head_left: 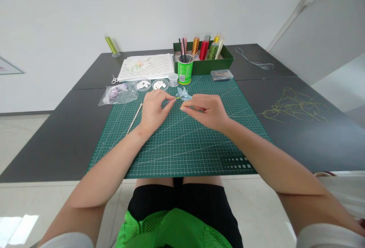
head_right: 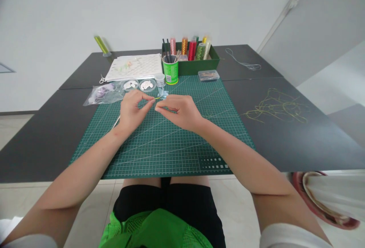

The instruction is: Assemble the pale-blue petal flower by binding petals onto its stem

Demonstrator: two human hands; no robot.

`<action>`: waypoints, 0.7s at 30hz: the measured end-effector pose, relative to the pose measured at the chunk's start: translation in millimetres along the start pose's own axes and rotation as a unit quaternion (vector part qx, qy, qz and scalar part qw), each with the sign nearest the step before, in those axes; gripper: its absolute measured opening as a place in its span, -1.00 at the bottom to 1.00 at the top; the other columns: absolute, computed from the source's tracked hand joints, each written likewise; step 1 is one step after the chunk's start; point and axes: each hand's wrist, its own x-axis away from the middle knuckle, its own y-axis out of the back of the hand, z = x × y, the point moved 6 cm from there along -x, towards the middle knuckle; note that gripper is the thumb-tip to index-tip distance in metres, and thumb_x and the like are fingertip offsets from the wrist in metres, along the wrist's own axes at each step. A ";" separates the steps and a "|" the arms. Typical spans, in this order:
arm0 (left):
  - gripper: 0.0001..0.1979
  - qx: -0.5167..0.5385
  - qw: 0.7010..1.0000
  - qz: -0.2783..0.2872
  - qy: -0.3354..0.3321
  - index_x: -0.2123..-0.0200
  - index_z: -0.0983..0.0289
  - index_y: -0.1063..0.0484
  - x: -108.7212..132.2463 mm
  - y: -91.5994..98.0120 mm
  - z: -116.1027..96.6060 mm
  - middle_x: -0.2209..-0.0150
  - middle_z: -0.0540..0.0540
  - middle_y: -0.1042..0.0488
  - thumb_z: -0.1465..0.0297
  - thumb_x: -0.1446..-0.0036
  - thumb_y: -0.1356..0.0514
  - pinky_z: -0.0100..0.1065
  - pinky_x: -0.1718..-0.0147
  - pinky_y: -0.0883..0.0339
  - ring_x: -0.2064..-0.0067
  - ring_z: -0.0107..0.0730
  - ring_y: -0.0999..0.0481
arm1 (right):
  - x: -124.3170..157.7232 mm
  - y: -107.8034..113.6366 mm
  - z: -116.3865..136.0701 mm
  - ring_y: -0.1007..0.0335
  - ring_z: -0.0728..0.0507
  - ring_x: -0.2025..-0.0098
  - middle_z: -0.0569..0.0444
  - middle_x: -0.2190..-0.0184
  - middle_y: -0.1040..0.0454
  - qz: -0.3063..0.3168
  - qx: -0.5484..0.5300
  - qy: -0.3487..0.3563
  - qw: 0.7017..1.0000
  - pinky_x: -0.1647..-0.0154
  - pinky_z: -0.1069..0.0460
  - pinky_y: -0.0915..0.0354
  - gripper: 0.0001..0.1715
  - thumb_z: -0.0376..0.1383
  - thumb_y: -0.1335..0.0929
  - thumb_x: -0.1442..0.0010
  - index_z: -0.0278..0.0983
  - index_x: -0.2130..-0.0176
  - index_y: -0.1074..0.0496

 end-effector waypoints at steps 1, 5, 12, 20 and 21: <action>-0.93 0.004 1.000 0.016 -0.007 0.32 0.19 -0.48 0.5 -2.3 -2.2 0.34 0.00 -0.55 0.36 -0.24 -0.25 -0.23 0.18 -0.26 0.22 -0.29 -0.49 | -1.0 4.2 0.5 -0.10 0.05 0.55 0.22 0.63 -0.22 -0.009 0.012 -0.003 1.000 0.47 0.08 -0.06 -0.80 -0.29 -0.37 -0.28 -0.26 0.35 -0.57; -0.93 0.044 0.996 0.069 -0.040 0.32 0.19 -0.48 3.6 -8.9 -18.2 0.34 -0.01 -0.54 0.35 -0.24 -0.26 -0.23 0.19 -0.22 0.24 -0.30 -0.49 | -5.3 20.9 -4.2 -0.07 0.02 0.55 0.20 0.63 -0.19 -0.045 0.048 -0.036 0.997 0.47 0.05 -0.05 -0.78 -0.25 -0.37 -0.27 -0.23 0.37 -0.58; -0.91 0.123 0.985 0.098 -0.069 0.32 0.20 -0.48 8.7 -9.0 -44.1 0.33 0.00 -0.56 0.34 -0.25 -0.25 -0.23 0.13 -0.25 0.21 -0.34 -0.51 | -9.7 35.1 -29.1 -0.06 0.01 0.53 0.20 0.63 -0.15 -0.067 0.043 -0.084 0.993 0.43 0.04 -0.04 -0.81 -0.25 -0.41 -0.21 -0.24 0.40 -0.59; -0.99 0.223 0.970 0.092 -0.038 0.29 0.20 -0.50 7.3 -4.9 -45.1 0.29 -0.01 -0.59 0.40 -0.22 -0.27 -0.25 0.10 -0.33 0.20 -0.37 -0.54 | -8.5 28.2 -51.6 -0.01 0.03 0.54 0.23 0.65 -0.11 -0.046 0.009 -0.127 0.991 0.44 0.04 -0.01 -0.85 -0.25 -0.44 -0.15 -0.25 0.42 -0.60; -0.99 0.229 0.969 0.089 -0.037 0.29 0.20 -0.51 6.9 -4.1 -45.6 0.29 0.00 -0.59 0.42 -0.22 -0.27 -0.26 0.11 -0.34 0.20 -0.37 -0.54 | -8.4 27.7 -53.7 -0.01 0.03 0.54 0.23 0.65 -0.11 -0.044 0.005 -0.132 0.990 0.44 0.04 -0.01 -0.85 -0.25 -0.44 -0.14 -0.25 0.42 -0.61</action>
